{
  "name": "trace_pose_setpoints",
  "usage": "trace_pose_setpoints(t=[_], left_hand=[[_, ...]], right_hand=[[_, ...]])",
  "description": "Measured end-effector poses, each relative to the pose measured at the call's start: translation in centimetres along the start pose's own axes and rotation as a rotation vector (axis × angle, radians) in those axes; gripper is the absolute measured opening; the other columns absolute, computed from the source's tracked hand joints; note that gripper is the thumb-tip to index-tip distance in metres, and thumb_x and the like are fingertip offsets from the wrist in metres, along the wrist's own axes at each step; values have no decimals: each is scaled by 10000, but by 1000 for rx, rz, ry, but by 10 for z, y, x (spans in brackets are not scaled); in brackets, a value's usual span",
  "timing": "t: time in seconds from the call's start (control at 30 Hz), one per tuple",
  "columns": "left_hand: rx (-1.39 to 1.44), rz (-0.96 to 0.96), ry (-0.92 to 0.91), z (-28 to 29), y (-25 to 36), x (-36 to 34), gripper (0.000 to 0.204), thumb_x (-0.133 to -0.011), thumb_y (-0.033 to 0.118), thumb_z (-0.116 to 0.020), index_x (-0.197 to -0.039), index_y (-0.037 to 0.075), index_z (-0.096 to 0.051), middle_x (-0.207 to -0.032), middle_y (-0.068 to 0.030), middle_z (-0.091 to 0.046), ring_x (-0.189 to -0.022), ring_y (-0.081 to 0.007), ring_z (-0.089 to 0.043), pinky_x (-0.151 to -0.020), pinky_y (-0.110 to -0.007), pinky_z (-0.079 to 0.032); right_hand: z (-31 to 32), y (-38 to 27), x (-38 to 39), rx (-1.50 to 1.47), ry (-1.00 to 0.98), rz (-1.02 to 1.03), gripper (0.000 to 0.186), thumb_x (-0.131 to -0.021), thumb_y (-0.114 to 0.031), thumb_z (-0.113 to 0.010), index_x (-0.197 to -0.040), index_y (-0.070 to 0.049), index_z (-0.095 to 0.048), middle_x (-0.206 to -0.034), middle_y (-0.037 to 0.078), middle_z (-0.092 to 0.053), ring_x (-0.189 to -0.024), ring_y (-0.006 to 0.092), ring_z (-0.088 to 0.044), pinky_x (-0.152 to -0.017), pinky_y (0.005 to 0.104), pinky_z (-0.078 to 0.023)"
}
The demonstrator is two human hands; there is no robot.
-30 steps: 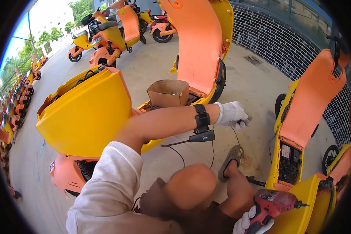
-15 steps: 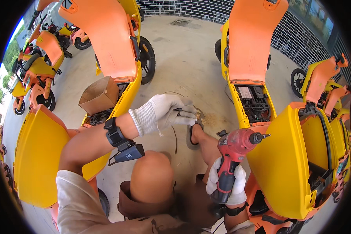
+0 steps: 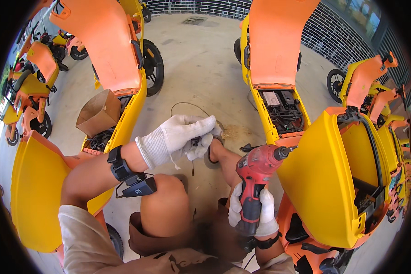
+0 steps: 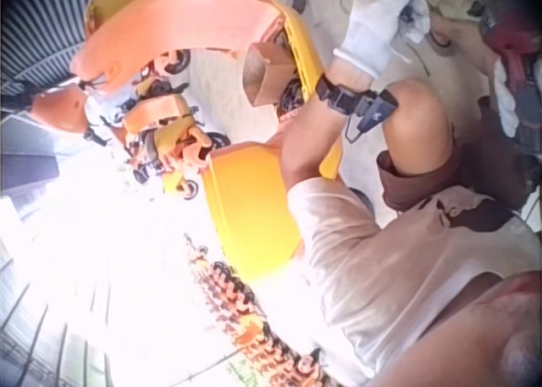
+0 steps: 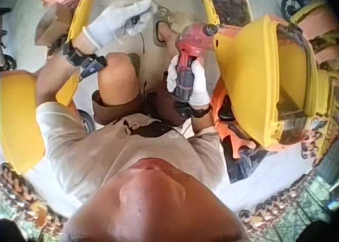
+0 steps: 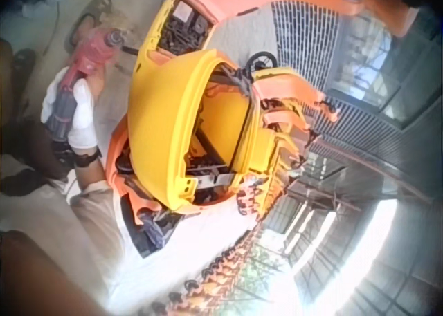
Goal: The person uses a power screwdriver to remove and install screws on the body panels of several electric scooters.
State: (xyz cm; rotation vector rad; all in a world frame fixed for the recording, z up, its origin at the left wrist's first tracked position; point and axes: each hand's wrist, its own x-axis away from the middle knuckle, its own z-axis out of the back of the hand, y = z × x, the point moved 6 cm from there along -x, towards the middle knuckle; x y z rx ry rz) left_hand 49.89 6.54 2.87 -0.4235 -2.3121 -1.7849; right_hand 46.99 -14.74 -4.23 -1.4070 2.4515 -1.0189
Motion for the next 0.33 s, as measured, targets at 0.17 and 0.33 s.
trace_pose_setpoints(t=[0.17, 0.33], left_hand=[[-89, -152, -38, -26, 19, 22, 300, -957, 277, -555, -1043, 0, -634, -714, -3, -532, -589, -97, -460, -521, -239, -360], [-927, -900, 66, -61, 72, 55, 181, -864, 171, -663, -972, 38, -723, -729, -65, -606, -647, -171, -552, -598, -269, -428]], right_hand=[[8, -3, -2, 52, -27, 4, 608, -794, -594, -612, -1054, -59, -485, -754, 99, -540, -570, 225, -531, -502, 341, -459], [4, 0, -4, 131, -51, -68, 512, -836, -462, -612, -1050, -12, -494, -781, 127, -577, -626, 256, -608, -556, 361, -520]])
